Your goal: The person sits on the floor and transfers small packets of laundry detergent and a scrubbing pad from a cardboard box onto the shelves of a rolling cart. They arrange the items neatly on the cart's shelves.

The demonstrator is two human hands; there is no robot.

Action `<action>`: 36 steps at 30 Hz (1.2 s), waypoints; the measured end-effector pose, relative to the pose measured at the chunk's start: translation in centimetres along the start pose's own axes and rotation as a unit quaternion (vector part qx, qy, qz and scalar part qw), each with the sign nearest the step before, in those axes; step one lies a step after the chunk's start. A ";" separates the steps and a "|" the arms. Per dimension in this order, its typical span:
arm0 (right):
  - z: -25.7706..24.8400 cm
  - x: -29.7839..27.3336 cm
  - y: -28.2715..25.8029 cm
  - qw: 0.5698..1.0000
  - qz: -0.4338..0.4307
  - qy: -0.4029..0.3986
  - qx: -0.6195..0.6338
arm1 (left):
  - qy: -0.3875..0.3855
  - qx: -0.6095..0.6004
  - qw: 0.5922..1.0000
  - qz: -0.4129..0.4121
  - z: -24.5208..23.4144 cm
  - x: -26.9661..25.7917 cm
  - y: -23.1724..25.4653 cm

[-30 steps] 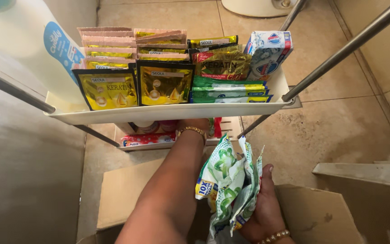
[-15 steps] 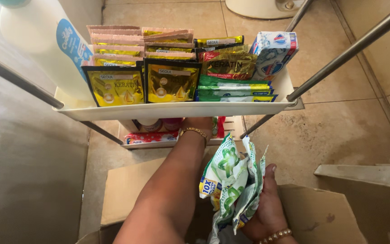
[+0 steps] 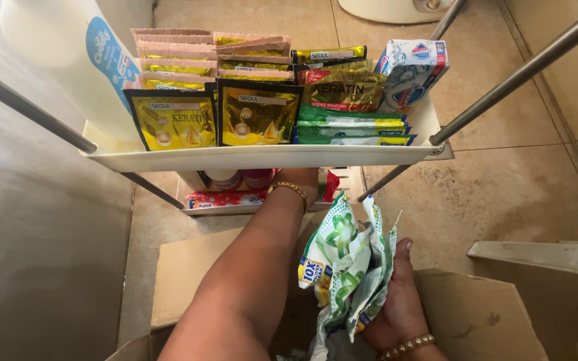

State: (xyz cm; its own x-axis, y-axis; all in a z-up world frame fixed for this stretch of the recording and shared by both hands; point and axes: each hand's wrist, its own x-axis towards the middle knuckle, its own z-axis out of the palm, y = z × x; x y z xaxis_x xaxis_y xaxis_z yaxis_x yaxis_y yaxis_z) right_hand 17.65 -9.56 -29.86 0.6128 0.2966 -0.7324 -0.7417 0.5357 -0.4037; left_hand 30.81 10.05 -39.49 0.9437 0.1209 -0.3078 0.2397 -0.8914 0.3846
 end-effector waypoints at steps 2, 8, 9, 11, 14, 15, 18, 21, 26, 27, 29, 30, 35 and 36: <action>-0.2 0.0 0.0 1.000 -0.006 -0.012 -0.004 | 0.002 -0.032 0.999 -0.018 0.1 0.2 -0.1; -0.2 0.1 0.0 1.000 -0.013 -0.019 -0.002 | 0.049 -0.030 0.998 0.000 0.7 0.9 -1.4; -0.2 -0.1 -0.1 1.000 -0.014 -0.027 -0.002 | 0.056 -0.040 0.998 0.003 0.7 0.9 -1.6; -0.1 -0.3 -0.1 1.000 -0.011 -0.001 -0.005 | 0.060 -0.052 0.996 0.031 0.5 0.8 -1.9; 0.1 -0.5 -0.2 1.000 -0.014 0.005 0.011 | 0.054 -0.087 0.989 0.106 -0.6 -0.1 -1.8; 0.2 -0.5 -0.1 1.000 -0.017 0.002 0.020 | 0.057 -0.121 0.982 0.131 -1.2 -0.7 -1.7; 0.1 -0.5 -0.1 0.999 -0.006 0.023 0.039 | 0.083 -0.101 0.976 0.177 -2.9 -3.2 -1.1; -0.6 -0.3 0.1 0.998 -0.028 0.026 0.049 | 0.150 -0.064 0.964 0.209 -3.8 -6.9 -0.4; -2.0 0.2 0.4 0.995 -0.067 -0.017 0.068 | 0.239 -0.037 0.923 0.300 -5.7 -12.5 -0.4; -2.2 0.3 0.5 0.995 -0.069 -0.018 0.070 | 0.235 -0.031 0.926 0.295 -6.2 -13.3 -0.5; -2.5 0.5 0.4 0.994 -0.074 -0.027 0.074 | 0.235 -0.018 0.928 0.289 -7.4 -14.9 -0.6; -2.6 0.6 0.4 0.994 -0.077 -0.032 0.076 | 0.238 -0.012 0.927 0.289 -8.1 -15.6 -0.6; -2.6 0.3 0.5 0.992 -0.075 -0.044 0.092 | 0.233 -0.020 0.909 0.345 -12.2 -18.7 -1.6; -2.5 0.2 0.5 0.991 -0.079 -0.052 0.098 | 0.222 -0.021 0.912 0.345 -13.1 -19.2 -1.7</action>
State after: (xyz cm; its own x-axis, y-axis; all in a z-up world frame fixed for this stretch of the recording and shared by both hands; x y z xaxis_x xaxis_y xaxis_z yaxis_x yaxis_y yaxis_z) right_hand 16.72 -11.21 -31.59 0.7493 0.2710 -0.6042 -0.5736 0.7215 -0.3878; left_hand 15.27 14.93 -22.87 0.8697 -0.2894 0.3997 -0.4468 -0.8058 0.3886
